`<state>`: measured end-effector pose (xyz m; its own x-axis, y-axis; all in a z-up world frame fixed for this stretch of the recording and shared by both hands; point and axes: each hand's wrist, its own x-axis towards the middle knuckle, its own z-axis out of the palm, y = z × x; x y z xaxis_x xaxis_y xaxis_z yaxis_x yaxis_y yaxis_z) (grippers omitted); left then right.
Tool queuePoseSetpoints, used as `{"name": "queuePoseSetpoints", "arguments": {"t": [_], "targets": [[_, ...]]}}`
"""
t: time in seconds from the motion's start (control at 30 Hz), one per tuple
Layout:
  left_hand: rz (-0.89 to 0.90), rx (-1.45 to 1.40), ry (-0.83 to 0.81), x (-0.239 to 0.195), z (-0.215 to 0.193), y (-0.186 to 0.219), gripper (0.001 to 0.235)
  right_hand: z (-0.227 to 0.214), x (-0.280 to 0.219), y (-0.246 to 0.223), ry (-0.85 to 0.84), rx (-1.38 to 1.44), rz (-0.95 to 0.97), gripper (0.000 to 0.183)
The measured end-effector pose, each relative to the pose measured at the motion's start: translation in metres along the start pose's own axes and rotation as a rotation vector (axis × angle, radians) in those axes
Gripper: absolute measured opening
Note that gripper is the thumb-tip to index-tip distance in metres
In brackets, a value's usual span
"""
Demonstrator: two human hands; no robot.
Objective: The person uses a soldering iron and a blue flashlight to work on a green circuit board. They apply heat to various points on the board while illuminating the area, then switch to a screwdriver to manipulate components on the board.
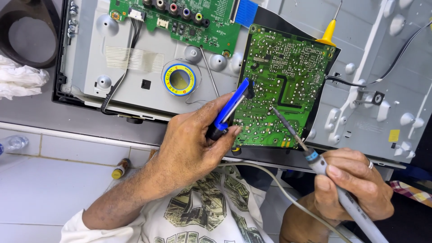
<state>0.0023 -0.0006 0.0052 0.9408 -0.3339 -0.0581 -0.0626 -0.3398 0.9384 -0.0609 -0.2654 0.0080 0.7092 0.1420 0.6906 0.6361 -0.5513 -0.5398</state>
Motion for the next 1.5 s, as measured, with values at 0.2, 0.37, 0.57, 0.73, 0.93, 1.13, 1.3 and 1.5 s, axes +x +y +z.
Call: {"name": "queuePoseSetpoints", "arguments": {"t": [0.2,0.37,0.57,0.73,0.93,1.13,1.3,1.5], "targets": [[0.032,0.010,0.032,-0.002,0.002,-0.002,0.047,-0.003,-0.022,0.003,0.168,0.056,0.150,0.020],[0.061,0.018,0.048,-0.004,0.005,-0.005,0.046,-0.007,-0.031,0.014,0.106,0.100,0.182,0.017],[0.058,0.014,0.059,-0.004,0.006,-0.003,0.046,0.000,-0.030,0.017,0.203,0.161,0.201,0.019],[0.050,0.007,0.053,-0.003,0.007,-0.003,0.046,0.001,-0.031,0.019,0.209,0.218,0.227,0.015],[0.067,0.041,0.040,-0.005,0.007,-0.003,0.047,-0.002,-0.015,0.012,0.132,0.115,0.104,0.018],[0.068,-0.003,0.039,-0.004,0.007,-0.003,0.048,-0.002,0.012,-0.012,-0.027,-0.073,0.019,0.016],[0.072,0.023,0.041,-0.005,0.007,-0.005,0.049,0.001,0.007,-0.016,0.001,-0.099,0.012,0.018],[0.166,-0.022,0.074,-0.005,0.005,-0.001,0.046,-0.024,0.060,-0.030,-0.691,-0.055,0.216,0.029]]}}
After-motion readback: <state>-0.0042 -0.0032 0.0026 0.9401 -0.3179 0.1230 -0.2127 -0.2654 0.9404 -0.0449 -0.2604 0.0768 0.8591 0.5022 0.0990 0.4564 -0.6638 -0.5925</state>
